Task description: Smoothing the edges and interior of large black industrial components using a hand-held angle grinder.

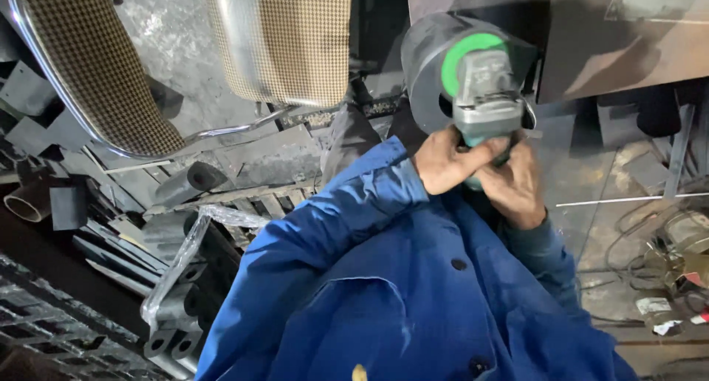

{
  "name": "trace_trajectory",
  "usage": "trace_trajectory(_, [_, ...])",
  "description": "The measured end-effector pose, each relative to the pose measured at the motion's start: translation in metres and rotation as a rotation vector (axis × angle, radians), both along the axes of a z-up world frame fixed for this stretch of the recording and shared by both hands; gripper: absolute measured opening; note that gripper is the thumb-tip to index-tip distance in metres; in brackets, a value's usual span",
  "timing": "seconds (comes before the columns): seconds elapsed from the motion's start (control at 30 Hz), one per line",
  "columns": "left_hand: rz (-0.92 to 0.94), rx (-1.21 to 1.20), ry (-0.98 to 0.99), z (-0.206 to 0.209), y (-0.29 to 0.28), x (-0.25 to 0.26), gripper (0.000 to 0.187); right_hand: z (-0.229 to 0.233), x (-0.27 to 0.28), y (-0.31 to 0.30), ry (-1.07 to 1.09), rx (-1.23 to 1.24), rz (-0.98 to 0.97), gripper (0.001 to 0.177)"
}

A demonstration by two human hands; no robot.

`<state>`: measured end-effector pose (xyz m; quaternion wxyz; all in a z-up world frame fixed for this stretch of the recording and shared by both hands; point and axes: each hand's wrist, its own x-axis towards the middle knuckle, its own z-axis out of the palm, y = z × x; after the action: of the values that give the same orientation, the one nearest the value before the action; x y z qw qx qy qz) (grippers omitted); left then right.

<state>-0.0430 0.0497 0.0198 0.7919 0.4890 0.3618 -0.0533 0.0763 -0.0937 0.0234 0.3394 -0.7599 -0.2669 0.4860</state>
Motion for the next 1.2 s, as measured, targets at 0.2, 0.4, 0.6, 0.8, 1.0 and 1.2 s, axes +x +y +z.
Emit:
trace_trajectory(0.2, [-0.092,0.165,-0.016,-0.022,-0.023,0.023,0.072,-0.022,0.005,-0.019,0.451,-0.002,-0.563,0.031])
trace_trajectory(0.4, [-0.017,-0.061,-0.018,-0.001,0.001,-0.010,0.069,0.008,-0.009,0.008,-0.116,0.094,0.056,0.029])
trace_trajectory(0.6, [-0.116,-0.013,-0.040,-0.014,-0.034,0.014,0.064,0.015,-0.008,-0.026,-0.017,-0.191,-0.090,0.031])
trace_trajectory(0.8, [-0.126,-0.006,-0.038,-0.020,-0.026,-0.015,0.064,0.003,-0.024,-0.020,-0.113,0.000,-0.106,0.040])
trace_trajectory(1.0, [-0.327,0.417,-0.308,-0.034,-0.067,-0.013,0.052,-0.002,-0.036,-0.077,-0.136,-0.013,-0.266,0.044])
trace_trajectory(1.2, [-0.196,-0.021,0.000,-0.012,-0.042,-0.008,0.055,-0.012,-0.046,-0.068,-0.236,-0.020,-0.187,0.047])
